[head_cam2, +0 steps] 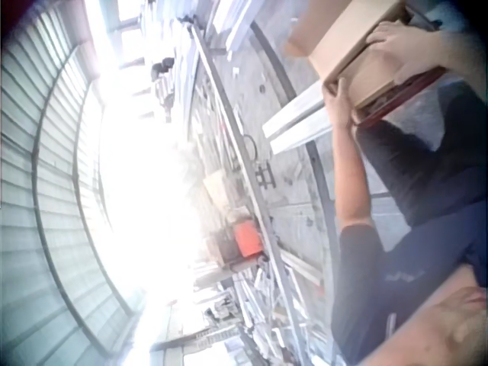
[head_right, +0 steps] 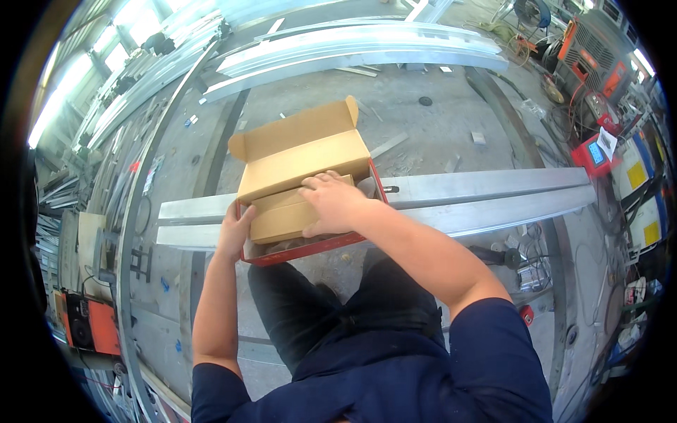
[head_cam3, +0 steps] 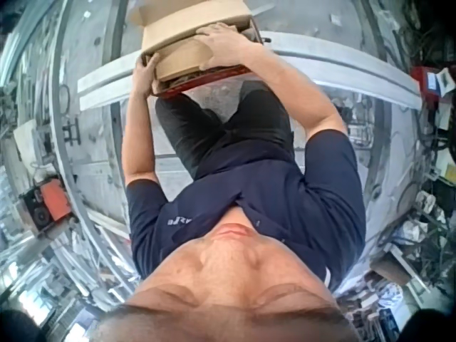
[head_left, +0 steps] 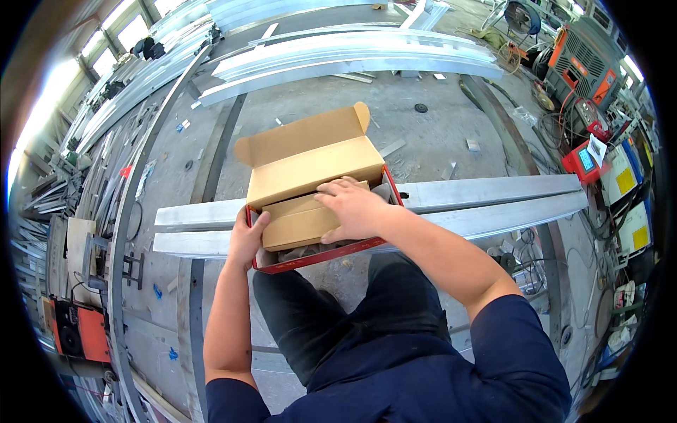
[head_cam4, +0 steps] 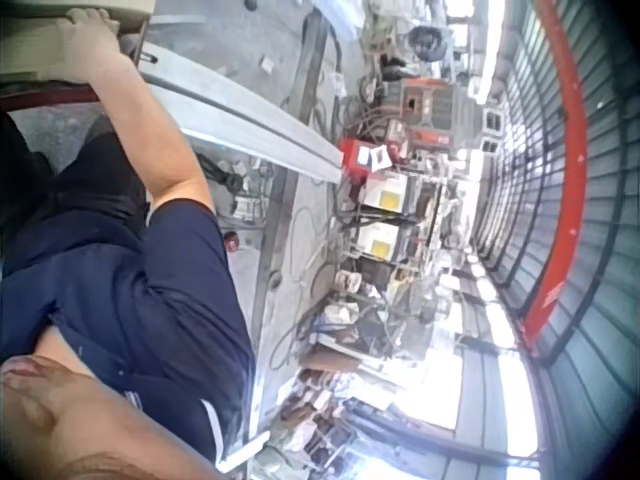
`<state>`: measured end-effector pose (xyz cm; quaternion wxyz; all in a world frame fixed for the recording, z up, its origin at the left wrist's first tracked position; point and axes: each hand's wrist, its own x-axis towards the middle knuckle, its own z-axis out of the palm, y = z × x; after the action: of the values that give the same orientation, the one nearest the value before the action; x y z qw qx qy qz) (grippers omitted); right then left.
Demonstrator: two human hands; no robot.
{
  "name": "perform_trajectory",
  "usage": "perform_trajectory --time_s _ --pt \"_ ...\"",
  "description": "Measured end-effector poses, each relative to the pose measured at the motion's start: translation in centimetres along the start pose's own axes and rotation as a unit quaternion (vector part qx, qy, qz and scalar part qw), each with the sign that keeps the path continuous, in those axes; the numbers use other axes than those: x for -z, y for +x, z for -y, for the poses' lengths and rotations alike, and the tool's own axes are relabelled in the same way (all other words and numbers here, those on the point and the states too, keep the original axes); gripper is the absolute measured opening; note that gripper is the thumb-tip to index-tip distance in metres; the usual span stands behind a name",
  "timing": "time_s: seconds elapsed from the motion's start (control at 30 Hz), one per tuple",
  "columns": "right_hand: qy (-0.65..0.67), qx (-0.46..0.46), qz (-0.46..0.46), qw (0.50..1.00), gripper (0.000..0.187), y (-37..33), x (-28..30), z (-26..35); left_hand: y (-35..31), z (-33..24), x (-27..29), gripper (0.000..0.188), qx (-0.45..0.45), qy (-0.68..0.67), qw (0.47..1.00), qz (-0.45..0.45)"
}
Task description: The person sits on the floor and packs small items into a cardboard box, then places the box into a larger red box. They write on the red box with a marker and move it to a pile. Finally, they pick up and move a long metal beam.
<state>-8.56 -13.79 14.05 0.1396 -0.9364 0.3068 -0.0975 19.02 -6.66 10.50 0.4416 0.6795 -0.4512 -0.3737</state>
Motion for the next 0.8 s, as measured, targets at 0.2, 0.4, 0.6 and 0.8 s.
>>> perform_trajectory --time_s 0.2,0.4,0.6,0.8 --pt "0.063 -0.244 -0.171 0.952 0.087 -3.8 1.4 -5.3 4.8 2.0 0.9 0.041 0.075 -0.199 0.973 0.087" --pt "0.514 -0.249 -0.183 0.800 0.082 -3.5 -1.9 -9.5 5.2 2.7 0.0 0.048 -0.004 -0.307 0.947 0.090" --pt "0.767 -0.159 -0.235 0.575 0.093 -4.0 -1.1 -9.8 3.8 2.1 1.0 0.067 -0.074 -0.498 0.853 0.140" --pt "0.812 -0.100 -0.210 0.535 0.091 -5.0 3.5 -8.8 2.5 0.7 3.9 0.089 -0.048 -0.522 0.833 0.177"
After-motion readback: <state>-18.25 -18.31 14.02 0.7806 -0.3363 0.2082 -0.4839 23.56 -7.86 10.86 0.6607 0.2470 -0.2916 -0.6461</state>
